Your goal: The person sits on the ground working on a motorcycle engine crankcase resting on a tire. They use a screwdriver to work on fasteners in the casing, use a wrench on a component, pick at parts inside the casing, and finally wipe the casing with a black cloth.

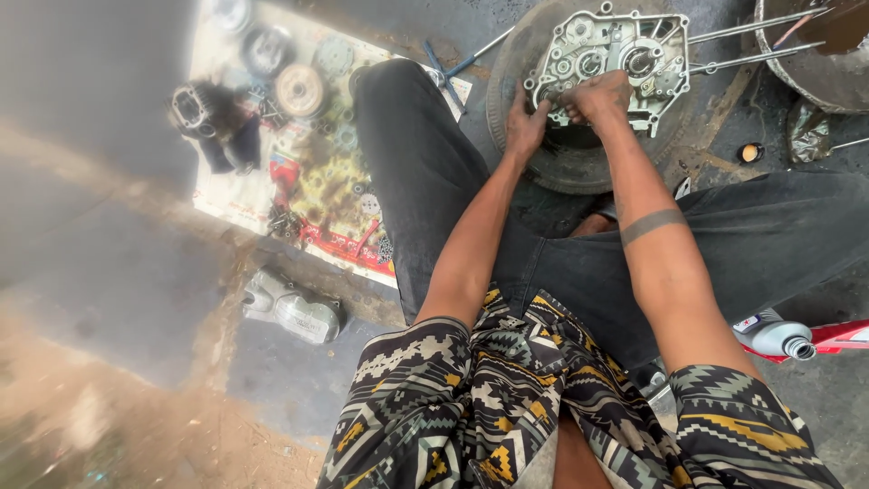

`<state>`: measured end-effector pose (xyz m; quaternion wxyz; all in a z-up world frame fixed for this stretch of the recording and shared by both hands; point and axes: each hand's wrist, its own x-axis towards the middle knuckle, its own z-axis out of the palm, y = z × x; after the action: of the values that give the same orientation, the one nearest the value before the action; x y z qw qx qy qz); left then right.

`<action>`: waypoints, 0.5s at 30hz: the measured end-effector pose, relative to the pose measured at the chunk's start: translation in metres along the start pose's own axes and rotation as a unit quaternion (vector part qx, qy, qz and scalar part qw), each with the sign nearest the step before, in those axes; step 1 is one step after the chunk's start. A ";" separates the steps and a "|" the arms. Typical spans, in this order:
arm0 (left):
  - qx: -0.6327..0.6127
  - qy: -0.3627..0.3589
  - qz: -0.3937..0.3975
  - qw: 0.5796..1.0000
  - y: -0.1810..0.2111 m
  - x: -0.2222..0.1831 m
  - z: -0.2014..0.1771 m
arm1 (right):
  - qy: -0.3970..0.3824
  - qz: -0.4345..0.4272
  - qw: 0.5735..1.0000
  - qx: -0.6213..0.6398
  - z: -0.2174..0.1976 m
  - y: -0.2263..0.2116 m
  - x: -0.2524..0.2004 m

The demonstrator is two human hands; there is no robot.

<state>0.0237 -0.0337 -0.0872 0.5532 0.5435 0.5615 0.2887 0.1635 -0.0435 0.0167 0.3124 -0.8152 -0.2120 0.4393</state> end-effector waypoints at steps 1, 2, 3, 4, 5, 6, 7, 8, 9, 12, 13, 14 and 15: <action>0.001 -0.001 -0.003 1.000 0.001 -0.002 0.000 | -0.001 0.004 1.000 0.000 -0.001 -0.003 -0.002; -0.020 -0.001 0.004 1.000 0.003 -0.003 0.001 | -0.002 0.012 1.000 -0.007 -0.002 -0.006 -0.004; -0.040 -0.001 0.011 0.999 0.004 -0.004 0.001 | -0.005 0.020 1.000 -0.012 -0.002 -0.010 -0.005; -0.038 -0.001 0.008 0.999 0.001 0.000 0.003 | -0.006 0.024 1.000 -0.012 -0.001 -0.014 -0.004; -0.044 0.006 0.022 0.999 -0.002 0.002 0.005 | 0.000 0.022 1.000 -0.020 0.000 -0.016 -0.004; -0.050 0.012 0.037 0.998 -0.007 0.003 0.008 | 0.005 0.020 0.999 -0.029 0.001 -0.017 -0.005; -0.049 0.008 0.030 0.998 -0.004 -0.003 0.007 | 0.005 0.028 0.999 -0.030 0.001 -0.012 -0.008; -0.032 0.014 0.034 0.999 -0.001 -0.010 0.006 | 0.012 0.023 0.999 -0.031 0.002 -0.007 -0.013; -0.018 0.025 0.048 0.998 0.007 -0.006 0.005 | 0.020 0.008 0.999 -0.031 0.003 -0.011 -0.011; -0.033 0.015 0.027 0.999 -0.004 -0.007 0.004 | 0.019 -0.021 0.999 -0.034 0.006 -0.006 -0.012; -0.032 0.016 0.028 0.999 -0.002 -0.004 0.003 | 0.019 -0.022 0.999 -0.033 0.002 0.003 -0.015; -0.047 0.007 0.034 0.998 0.000 0.000 0.000 | -0.022 -0.031 0.999 -0.037 -0.001 0.011 -0.019; -0.064 0.002 0.037 0.997 0.002 0.005 -0.001 | -0.066 -0.040 0.996 -0.045 -0.004 0.018 -0.020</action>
<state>0.0243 -0.0284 -0.0870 0.5746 0.5266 0.5228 0.3453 0.1579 -0.0705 0.0174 0.2785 -0.7882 -0.2844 0.4694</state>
